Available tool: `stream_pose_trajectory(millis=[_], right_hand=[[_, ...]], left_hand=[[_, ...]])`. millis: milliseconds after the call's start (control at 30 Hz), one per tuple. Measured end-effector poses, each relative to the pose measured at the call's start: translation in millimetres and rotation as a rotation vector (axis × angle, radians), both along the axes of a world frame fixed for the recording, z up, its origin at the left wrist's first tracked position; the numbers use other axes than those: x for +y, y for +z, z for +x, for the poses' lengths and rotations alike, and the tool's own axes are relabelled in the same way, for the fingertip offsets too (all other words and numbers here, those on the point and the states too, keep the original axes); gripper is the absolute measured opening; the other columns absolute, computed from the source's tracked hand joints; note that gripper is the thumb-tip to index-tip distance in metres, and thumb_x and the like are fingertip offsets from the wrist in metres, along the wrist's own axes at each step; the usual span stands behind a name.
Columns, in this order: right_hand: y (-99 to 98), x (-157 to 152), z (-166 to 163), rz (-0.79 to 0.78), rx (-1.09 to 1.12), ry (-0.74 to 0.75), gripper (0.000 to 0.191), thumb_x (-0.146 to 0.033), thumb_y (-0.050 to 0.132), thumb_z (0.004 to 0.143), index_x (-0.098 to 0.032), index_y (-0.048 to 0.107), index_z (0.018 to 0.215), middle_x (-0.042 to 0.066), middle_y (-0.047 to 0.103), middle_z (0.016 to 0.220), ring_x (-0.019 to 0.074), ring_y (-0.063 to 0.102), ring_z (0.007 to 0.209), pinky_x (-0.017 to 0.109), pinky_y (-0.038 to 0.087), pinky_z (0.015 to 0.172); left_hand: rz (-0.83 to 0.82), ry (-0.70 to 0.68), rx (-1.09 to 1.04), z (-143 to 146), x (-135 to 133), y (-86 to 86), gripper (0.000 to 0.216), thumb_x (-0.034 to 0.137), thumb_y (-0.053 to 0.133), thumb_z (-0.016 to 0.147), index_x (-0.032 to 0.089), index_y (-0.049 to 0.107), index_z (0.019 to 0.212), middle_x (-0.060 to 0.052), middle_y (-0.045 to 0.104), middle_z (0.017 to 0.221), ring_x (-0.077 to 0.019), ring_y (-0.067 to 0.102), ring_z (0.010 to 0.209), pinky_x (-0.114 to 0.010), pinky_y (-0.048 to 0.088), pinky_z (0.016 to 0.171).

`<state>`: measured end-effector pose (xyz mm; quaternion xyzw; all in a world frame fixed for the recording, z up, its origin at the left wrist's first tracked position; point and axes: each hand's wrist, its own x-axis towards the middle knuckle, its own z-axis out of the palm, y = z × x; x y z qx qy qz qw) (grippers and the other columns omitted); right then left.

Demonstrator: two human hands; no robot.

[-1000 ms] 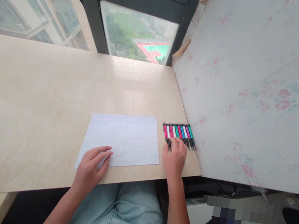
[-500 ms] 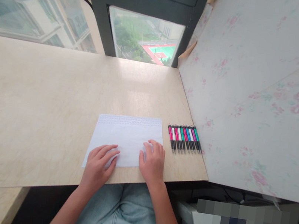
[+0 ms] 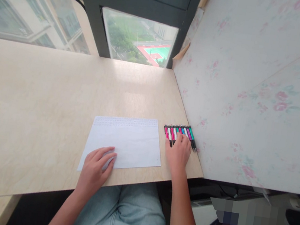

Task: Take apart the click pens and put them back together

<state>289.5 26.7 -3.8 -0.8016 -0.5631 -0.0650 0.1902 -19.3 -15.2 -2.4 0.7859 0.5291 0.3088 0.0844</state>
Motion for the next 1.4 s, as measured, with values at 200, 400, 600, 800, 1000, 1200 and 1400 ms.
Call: stream_pose_trajectory(millis=[200, 400, 600, 800, 1000, 1200, 1400], right_hand=[[4.5, 10, -14, -0.069, -0.066, -0.062, 0.054, -0.042, 0.062, 0.084, -0.010, 0.055, 0.127, 0.023, 0.060, 0.111, 0.0366, 0.055, 0.102, 0.045, 0.042, 0.083], [17.5, 20, -14, -0.210, -0.071, -0.117, 0.054, -0.037, 0.063, 0.084, -0.007, 0.053, 0.128, 0.025, 0.063, 0.107, 0.0392, 0.059, 0.102, 0.045, 0.045, 0.081], [26.3, 36, -21, -0.384, -0.007, -0.104, 0.031, -0.017, 0.050, 0.088, -0.007, 0.059, 0.115, 0.025, 0.064, 0.106, 0.0351, 0.065, 0.095, 0.041, 0.047, 0.073], [24.8, 32, -28, -0.414, 0.012, -0.086, 0.022, -0.015, 0.047, 0.091, -0.011, 0.058, 0.110, 0.019, 0.064, 0.104, 0.0312, 0.067, 0.091, 0.037, 0.048, 0.069], [30.5, 5, -5, -0.411, -0.050, -0.113, 0.025, -0.027, 0.051, 0.094, -0.016, 0.056, 0.116, 0.013, 0.059, 0.112, 0.0251, 0.067, 0.090, 0.033, 0.047, 0.072], [42.2, 1, 29, -0.395, -0.069, -0.231, 0.040, -0.045, 0.053, 0.094, -0.014, 0.055, 0.120, 0.015, 0.061, 0.108, 0.0293, 0.065, 0.095, 0.035, 0.047, 0.075], [40.1, 18, 33, -0.480, -0.027, -0.270, 0.054, -0.051, 0.056, 0.090, -0.007, 0.052, 0.121, 0.022, 0.062, 0.110, 0.0328, 0.066, 0.099, 0.039, 0.050, 0.080]], left_hand=[[0.006, 0.002, -0.031, -2, -1, -3.6, 0.016, 0.016, 0.057, 0.089, 0.023, 0.066, 0.101, -0.009, 0.069, 0.116, -0.0269, 0.062, 0.107, -0.046, 0.047, 0.093], [-0.004, -0.003, -0.040, -2, -2, -4.3, 0.017, 0.016, 0.058, 0.089, 0.023, 0.065, 0.102, -0.009, 0.069, 0.115, -0.0270, 0.062, 0.106, -0.046, 0.047, 0.093], [-0.006, -0.010, -0.057, -2, -2, -4.6, 0.018, 0.015, 0.057, 0.089, 0.023, 0.065, 0.103, -0.008, 0.069, 0.114, -0.0268, 0.062, 0.106, -0.046, 0.047, 0.094], [0.008, -0.012, -0.063, -3, -2, -5.1, 0.018, 0.014, 0.057, 0.089, 0.022, 0.065, 0.102, -0.008, 0.070, 0.113, -0.0263, 0.062, 0.105, -0.044, 0.047, 0.092], [0.011, -0.027, -0.073, -3, 0, -3.1, 0.018, 0.014, 0.056, 0.089, 0.021, 0.065, 0.103, -0.009, 0.071, 0.112, -0.0255, 0.063, 0.103, -0.042, 0.048, 0.092], [0.006, -0.035, -0.096, -4, 0, -5.1, 0.018, 0.015, 0.056, 0.089, 0.022, 0.066, 0.103, -0.008, 0.071, 0.111, -0.0260, 0.064, 0.102, -0.044, 0.049, 0.091], [-0.009, -0.037, -0.094, -4, -2, -7.8, 0.020, 0.014, 0.056, 0.090, 0.022, 0.065, 0.105, -0.009, 0.071, 0.112, -0.0260, 0.063, 0.104, -0.044, 0.048, 0.092]])
